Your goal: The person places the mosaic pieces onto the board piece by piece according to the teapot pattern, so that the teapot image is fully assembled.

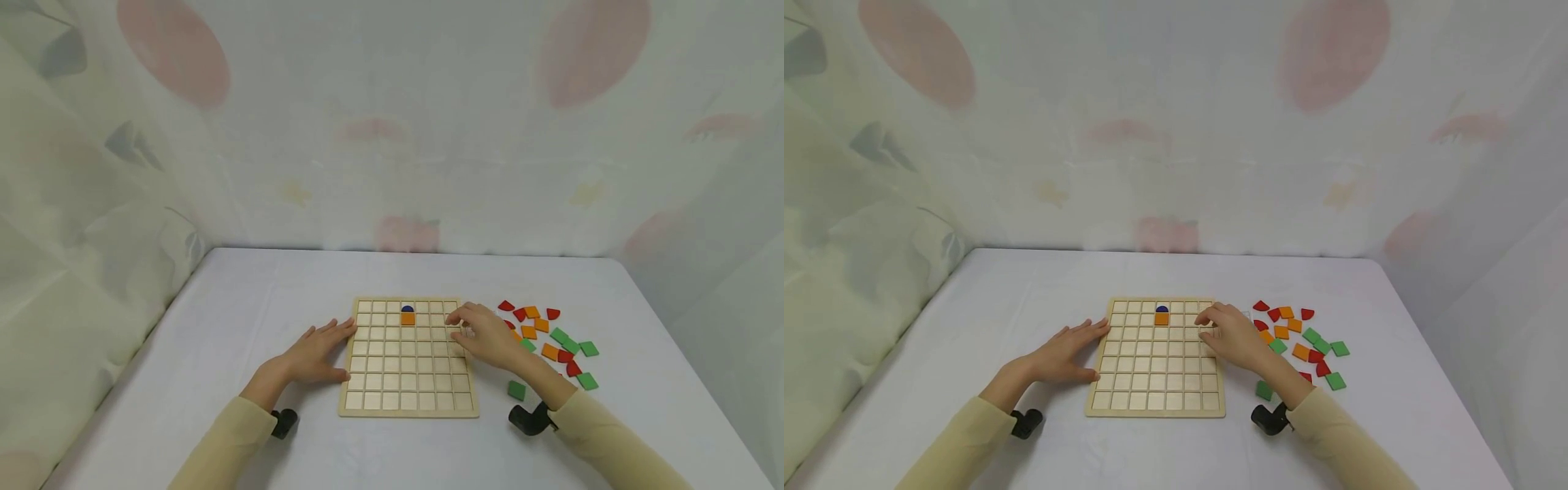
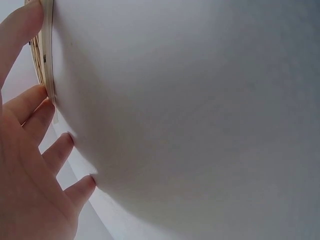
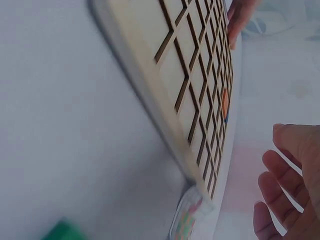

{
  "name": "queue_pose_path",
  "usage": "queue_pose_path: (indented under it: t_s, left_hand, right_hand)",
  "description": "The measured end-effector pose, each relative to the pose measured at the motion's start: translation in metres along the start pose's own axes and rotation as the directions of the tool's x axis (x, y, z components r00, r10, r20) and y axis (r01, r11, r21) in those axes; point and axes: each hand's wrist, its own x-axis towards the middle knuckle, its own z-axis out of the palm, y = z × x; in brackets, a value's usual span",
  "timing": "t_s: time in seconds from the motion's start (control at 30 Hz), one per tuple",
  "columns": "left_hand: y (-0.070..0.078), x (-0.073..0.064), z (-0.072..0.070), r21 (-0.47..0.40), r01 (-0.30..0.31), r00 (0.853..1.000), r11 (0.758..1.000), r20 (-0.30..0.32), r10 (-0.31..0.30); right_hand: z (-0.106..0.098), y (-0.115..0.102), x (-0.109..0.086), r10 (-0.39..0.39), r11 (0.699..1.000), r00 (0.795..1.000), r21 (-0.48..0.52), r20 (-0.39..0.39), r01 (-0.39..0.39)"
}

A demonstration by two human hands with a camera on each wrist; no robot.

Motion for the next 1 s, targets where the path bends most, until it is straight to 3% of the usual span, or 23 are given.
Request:
queue_pose_path:
  t_s: [0.17,0.5,1.0]
  left_hand:
    - [-0.001,0.0,0.0,0.002,0.004,1.0,1.0,-0.001,-0.004]
    - [0.0,-0.001,0.0,-0.004,-0.006,1.0,1.0,-0.009,0.005]
    - [-0.004,-0.001,0.003,0.01,-0.012,1.0,1.0,-0.021,0.012]
  right_hand:
    - [-0.015,0.02,-0.015,0.007,1.0,0.998,-0.002,-0.055,-0.008]
    - [-0.037,0.061,-0.03,0.164,0.986,0.985,-0.028,-0.053,-0.166]
    - [-0.028,0.088,-0.03,0.275,0.959,0.96,-0.079,0.05,-0.271]
